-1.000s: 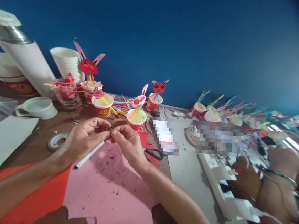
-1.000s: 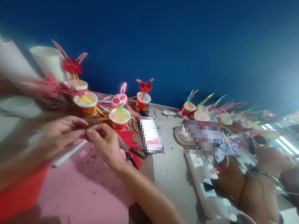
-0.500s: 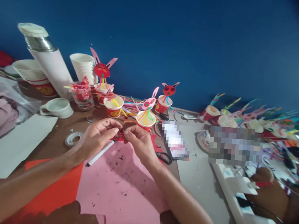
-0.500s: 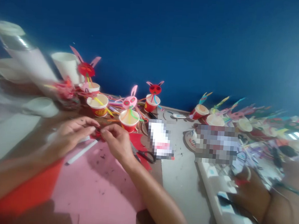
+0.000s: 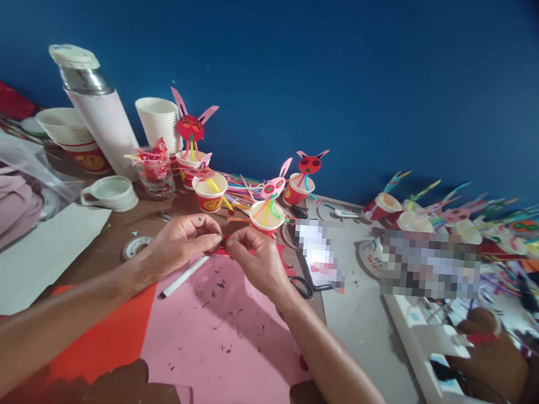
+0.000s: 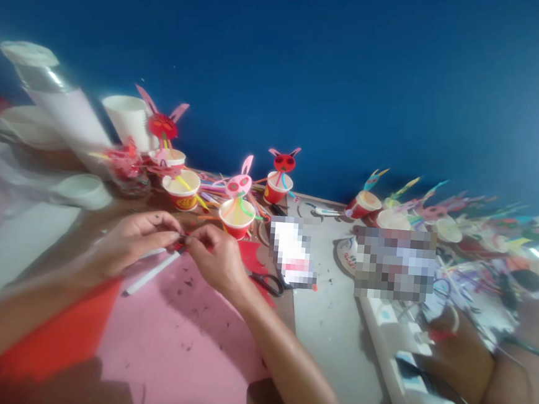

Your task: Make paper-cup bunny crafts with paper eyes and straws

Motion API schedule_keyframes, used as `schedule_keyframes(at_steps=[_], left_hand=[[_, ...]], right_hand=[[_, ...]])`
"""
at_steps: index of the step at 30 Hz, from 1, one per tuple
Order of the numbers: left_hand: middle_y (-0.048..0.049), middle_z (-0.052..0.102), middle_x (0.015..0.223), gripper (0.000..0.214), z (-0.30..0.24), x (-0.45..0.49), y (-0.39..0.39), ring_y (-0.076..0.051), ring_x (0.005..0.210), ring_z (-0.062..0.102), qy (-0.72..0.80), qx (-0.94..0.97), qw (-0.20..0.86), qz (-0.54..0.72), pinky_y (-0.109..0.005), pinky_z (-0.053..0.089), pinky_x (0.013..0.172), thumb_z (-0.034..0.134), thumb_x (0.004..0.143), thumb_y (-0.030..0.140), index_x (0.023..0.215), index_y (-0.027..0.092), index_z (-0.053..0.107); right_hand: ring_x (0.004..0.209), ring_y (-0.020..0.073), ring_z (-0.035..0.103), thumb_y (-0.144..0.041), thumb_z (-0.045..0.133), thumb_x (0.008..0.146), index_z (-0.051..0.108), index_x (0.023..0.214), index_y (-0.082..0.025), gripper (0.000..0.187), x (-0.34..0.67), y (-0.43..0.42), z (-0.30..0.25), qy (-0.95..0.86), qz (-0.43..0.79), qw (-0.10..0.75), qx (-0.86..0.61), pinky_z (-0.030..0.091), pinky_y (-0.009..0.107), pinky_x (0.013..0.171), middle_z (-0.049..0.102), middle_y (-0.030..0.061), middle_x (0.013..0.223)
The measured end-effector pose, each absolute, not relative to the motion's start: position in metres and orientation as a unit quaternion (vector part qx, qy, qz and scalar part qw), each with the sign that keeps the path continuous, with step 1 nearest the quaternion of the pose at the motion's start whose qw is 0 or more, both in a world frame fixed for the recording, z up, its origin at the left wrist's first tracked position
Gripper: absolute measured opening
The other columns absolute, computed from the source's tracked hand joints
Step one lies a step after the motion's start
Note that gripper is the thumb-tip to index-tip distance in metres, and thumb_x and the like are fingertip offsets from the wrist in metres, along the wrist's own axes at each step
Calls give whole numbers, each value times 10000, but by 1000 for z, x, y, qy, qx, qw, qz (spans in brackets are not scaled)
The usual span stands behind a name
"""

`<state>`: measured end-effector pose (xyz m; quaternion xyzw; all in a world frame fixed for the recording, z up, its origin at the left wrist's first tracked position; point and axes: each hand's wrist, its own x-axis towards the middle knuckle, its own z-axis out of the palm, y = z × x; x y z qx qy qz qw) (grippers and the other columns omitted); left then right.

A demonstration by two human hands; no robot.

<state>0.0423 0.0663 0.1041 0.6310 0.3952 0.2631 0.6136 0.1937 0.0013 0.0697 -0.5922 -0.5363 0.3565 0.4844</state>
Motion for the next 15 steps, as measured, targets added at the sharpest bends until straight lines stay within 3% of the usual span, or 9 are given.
schedule_keyframes(at_steps=[7,15], left_hand=[[-8,623,636,190,91,40,79,-142,591,562,381,685,586,205,-239,428,546,650,685,350,752,172,640],[8,608,591,175,100,45,78,-130,566,527,404,680,569,226,-226,407,543,640,650,348,659,174,633]], right_hand=[[643,111,544,-251,553,811,593,736,-188,106,195,0,72,-579,313,442,-609,403,227,597,606,-32,696],[687,106,565,-260,570,816,618,790,-196,84,196,0,72,-568,319,459,-604,426,224,627,638,-30,755]])
